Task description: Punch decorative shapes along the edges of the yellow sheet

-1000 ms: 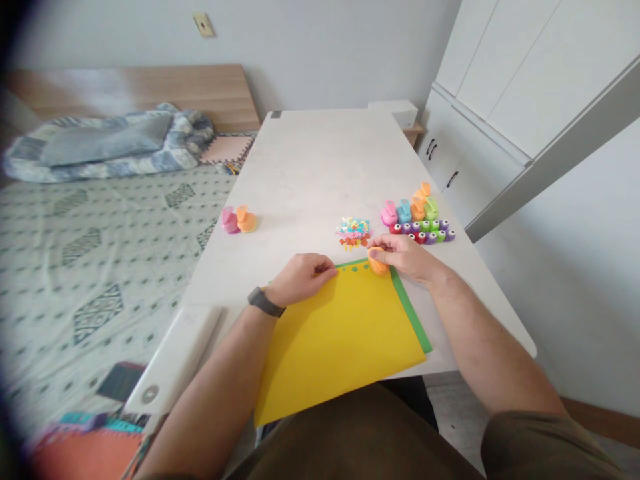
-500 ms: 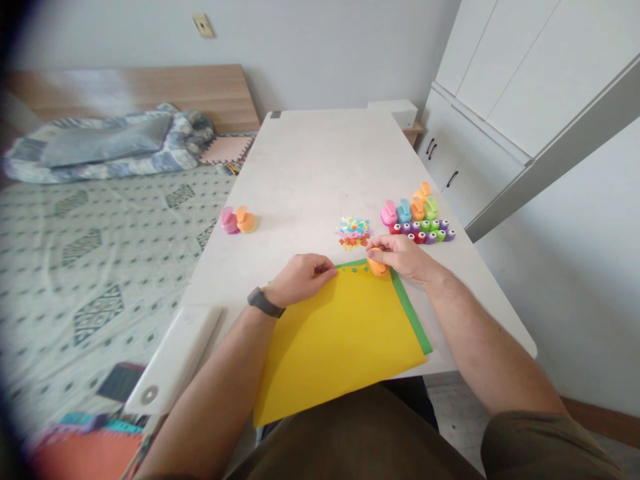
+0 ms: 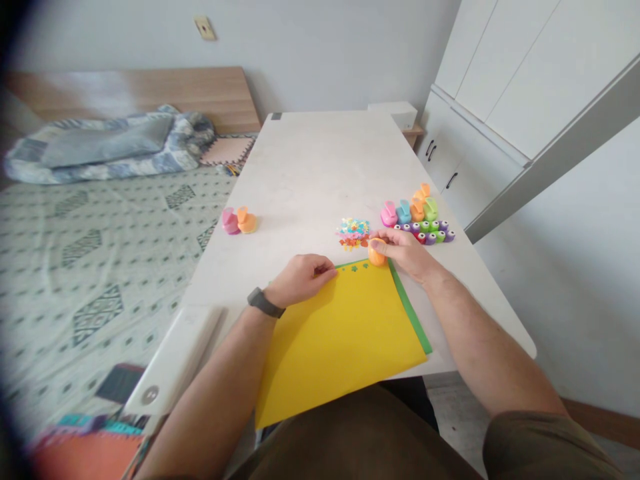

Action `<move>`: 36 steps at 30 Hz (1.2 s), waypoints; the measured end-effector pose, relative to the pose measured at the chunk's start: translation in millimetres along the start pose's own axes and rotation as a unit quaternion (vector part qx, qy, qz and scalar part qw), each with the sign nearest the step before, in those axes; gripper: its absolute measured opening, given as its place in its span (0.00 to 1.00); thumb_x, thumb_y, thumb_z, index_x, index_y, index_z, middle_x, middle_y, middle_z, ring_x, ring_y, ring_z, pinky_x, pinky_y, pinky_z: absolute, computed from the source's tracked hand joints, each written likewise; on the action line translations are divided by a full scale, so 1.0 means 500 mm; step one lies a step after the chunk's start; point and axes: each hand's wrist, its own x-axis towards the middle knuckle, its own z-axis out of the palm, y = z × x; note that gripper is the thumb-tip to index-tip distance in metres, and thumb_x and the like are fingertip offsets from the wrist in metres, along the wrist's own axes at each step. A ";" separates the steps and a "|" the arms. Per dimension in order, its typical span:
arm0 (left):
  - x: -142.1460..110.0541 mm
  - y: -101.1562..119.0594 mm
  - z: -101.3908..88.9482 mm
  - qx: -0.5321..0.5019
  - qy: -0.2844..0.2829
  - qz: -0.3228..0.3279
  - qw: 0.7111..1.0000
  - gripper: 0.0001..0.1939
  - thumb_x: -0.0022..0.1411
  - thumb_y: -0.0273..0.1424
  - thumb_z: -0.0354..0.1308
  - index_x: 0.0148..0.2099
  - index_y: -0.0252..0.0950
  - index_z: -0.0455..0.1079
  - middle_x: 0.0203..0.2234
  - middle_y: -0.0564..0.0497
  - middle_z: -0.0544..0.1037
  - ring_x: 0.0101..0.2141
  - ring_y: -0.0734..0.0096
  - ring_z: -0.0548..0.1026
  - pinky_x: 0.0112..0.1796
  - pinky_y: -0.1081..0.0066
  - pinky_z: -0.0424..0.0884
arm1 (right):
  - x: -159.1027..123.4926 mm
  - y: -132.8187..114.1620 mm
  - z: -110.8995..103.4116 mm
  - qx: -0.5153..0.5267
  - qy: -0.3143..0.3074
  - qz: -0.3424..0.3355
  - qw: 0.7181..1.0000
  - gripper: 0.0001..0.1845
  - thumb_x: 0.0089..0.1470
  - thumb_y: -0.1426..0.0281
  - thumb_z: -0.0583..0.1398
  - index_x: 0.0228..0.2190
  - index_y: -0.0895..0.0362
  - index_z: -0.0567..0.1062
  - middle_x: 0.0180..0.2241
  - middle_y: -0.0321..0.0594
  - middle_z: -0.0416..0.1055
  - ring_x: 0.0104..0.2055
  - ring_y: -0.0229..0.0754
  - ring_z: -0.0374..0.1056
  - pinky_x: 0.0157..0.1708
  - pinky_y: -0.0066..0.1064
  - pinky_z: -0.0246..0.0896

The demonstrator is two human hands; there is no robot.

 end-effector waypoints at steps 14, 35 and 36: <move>-0.001 -0.001 0.001 -0.002 -0.001 0.000 1.000 0.11 0.66 0.34 0.55 0.35 0.36 0.75 0.29 0.51 0.79 0.29 0.73 0.73 0.31 0.72 0.64 | 0.012 0.003 -0.005 0.085 0.108 -0.041 0.990 0.15 0.53 0.55 0.67 0.38 0.51 0.82 0.38 0.40 0.77 0.39 0.45 0.72 0.38 0.37 0.69; -0.003 -0.006 0.004 0.001 0.005 0.010 1.000 0.10 0.66 0.35 0.55 0.36 0.37 0.75 0.29 0.52 0.80 0.29 0.72 0.74 0.32 0.72 0.66 | 0.010 -0.003 -0.017 0.100 0.112 -0.016 0.988 0.15 0.52 0.56 0.68 0.38 0.51 0.81 0.37 0.38 0.76 0.37 0.40 0.71 0.34 0.30 0.69; -0.003 -0.006 0.004 0.003 0.005 0.011 1.000 0.10 0.66 0.35 0.55 0.36 0.37 0.75 0.29 0.52 0.80 0.30 0.72 0.74 0.32 0.72 0.66 | 0.010 -0.004 -0.021 0.101 0.110 -0.007 0.989 0.16 0.51 0.55 0.68 0.38 0.51 0.81 0.37 0.38 0.76 0.37 0.41 0.71 0.34 0.31 0.69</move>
